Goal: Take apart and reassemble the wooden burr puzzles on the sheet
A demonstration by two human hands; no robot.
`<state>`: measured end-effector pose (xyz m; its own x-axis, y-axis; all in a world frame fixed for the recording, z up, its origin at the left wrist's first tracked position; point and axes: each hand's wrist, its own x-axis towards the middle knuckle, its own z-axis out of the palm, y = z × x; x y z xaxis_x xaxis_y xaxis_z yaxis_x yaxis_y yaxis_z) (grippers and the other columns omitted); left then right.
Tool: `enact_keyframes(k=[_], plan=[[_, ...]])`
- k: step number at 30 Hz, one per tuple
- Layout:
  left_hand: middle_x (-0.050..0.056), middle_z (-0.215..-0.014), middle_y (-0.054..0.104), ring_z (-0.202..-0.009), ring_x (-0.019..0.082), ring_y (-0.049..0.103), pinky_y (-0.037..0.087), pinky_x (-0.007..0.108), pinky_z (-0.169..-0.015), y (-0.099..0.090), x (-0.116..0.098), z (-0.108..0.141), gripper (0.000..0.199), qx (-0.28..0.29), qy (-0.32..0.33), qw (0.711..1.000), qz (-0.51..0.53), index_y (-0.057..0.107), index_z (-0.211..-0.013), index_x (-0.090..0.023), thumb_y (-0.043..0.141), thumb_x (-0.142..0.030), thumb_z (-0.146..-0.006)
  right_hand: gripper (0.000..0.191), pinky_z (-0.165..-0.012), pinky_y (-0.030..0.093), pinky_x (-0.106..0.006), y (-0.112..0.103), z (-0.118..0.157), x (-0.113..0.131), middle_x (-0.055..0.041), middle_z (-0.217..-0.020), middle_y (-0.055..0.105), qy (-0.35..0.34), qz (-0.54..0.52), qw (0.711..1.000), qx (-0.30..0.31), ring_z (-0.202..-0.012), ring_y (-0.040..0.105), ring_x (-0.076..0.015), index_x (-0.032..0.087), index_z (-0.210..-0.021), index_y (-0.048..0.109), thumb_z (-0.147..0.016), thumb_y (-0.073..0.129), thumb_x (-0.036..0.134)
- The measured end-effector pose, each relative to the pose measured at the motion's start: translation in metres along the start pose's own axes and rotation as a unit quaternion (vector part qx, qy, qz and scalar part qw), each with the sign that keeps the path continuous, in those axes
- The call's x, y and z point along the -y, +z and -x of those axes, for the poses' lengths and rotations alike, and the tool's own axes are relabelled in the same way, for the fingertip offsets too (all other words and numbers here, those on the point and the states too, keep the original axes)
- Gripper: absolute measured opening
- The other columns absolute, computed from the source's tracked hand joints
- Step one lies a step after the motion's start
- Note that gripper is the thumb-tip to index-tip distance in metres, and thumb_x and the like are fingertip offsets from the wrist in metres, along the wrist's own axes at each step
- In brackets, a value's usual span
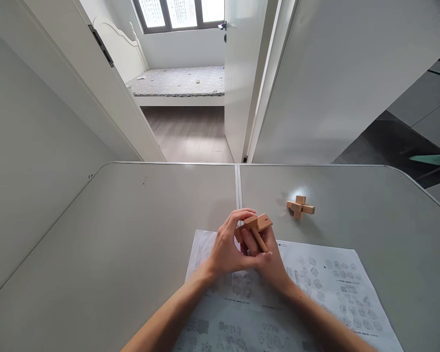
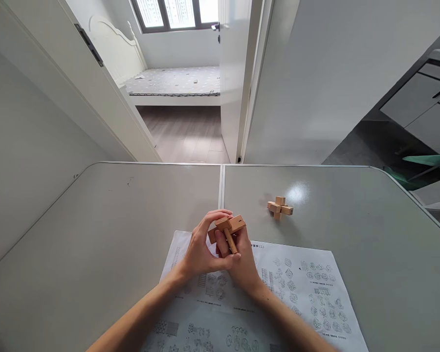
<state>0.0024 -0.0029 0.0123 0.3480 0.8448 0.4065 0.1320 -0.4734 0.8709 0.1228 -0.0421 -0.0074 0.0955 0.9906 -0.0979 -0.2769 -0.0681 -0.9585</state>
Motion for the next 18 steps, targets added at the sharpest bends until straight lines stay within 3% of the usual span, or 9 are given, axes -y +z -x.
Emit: enact_keyframes(k=[3, 6, 8, 11, 13, 16, 18], plan=[[0.011, -0.138, 0.066, -0.117, 0.029, 0.070, 0.061, 0.043, -0.099, -0.001, -0.001, 0.000, 0.073, -0.004, -0.025, 0.999, 0.024, 0.058, -0.131, -0.025, 0.089, -0.026, -0.065, 0.030, -0.057, 0.051, -0.027, -0.001, -0.001, 0.001, 0.0041, -0.085, 0.059, -0.003, 0.004, 1.000, 0.009, -0.065, 0.056, -0.0136, 0.029, -0.110, 0.054, -0.099, 0.072, 0.050], [0.010, -0.134, 0.070, -0.111, 0.028, 0.073, 0.061, 0.044, -0.100, -0.003, -0.003, -0.002, 0.067, -0.010, -0.077, 0.996, 0.051, 0.058, -0.132, -0.024, 0.085, -0.026, -0.071, 0.032, -0.065, 0.054, -0.030, -0.003, -0.001, 0.006, 0.0006, -0.095, 0.062, -0.032, 0.020, 0.999, 0.026, -0.076, 0.061, -0.0165, 0.030, -0.120, 0.057, -0.099, 0.073, 0.047], [0.010, -0.132, 0.072, -0.107, 0.027, 0.075, 0.063, 0.044, -0.096, -0.005, -0.005, -0.003, 0.061, -0.009, -0.120, 0.989, 0.092, 0.057, -0.135, -0.024, 0.081, -0.032, -0.079, 0.039, -0.067, 0.055, -0.032, -0.004, -0.001, 0.010, -0.0017, -0.098, 0.064, -0.038, 0.017, 0.998, 0.052, -0.078, 0.063, -0.0189, 0.030, -0.131, 0.057, -0.098, 0.071, 0.045], [0.012, -0.128, 0.074, -0.105, 0.027, 0.076, 0.066, 0.041, -0.088, -0.006, -0.004, -0.005, 0.053, -0.003, -0.155, 0.973, 0.170, 0.058, -0.133, -0.022, 0.072, -0.048, -0.089, 0.050, -0.061, 0.052, -0.033, -0.008, -0.003, 0.013, 0.0000, -0.085, 0.064, -0.008, -0.019, 0.995, 0.095, -0.066, 0.058, -0.0191, 0.029, -0.145, 0.053, -0.097, 0.063, 0.041], [0.012, -0.127, 0.074, -0.100, 0.027, 0.077, 0.066, 0.038, -0.079, -0.007, -0.003, -0.005, 0.054, 0.007, -0.161, 0.966, 0.201, 0.058, -0.132, -0.022, 0.069, -0.056, -0.091, 0.051, -0.059, 0.051, -0.034, -0.010, -0.005, 0.013, -0.0006, -0.085, 0.066, 0.005, -0.045, 0.994, 0.098, -0.062, 0.055, -0.0186, 0.028, -0.145, 0.055, -0.096, 0.058, 0.041], [0.010, -0.124, 0.074, -0.081, 0.023, 0.076, 0.065, 0.036, -0.066, -0.007, -0.003, -0.004, 0.057, 0.040, -0.160, 0.966, 0.198, 0.057, -0.135, -0.024, 0.070, -0.053, -0.088, 0.044, -0.060, 0.053, -0.035, -0.012, -0.007, 0.011, -0.0053, -0.107, 0.071, 0.001, -0.045, 0.996, 0.075, -0.066, 0.059, -0.0191, 0.028, -0.136, 0.061, -0.100, 0.051, 0.051], [0.008, -0.122, 0.075, -0.089, 0.025, 0.077, 0.066, 0.041, -0.079, -0.008, -0.005, -0.004, 0.056, 0.053, -0.135, 0.977, 0.157, 0.058, -0.135, -0.025, 0.073, -0.043, -0.084, 0.042, -0.068, 0.057, -0.035, -0.012, -0.007, 0.010, -0.0063, -0.114, 0.071, -0.018, -0.004, 0.999, 0.039, -0.078, 0.065, -0.0211, 0.028, -0.130, 0.064, -0.104, 0.049, 0.057]])
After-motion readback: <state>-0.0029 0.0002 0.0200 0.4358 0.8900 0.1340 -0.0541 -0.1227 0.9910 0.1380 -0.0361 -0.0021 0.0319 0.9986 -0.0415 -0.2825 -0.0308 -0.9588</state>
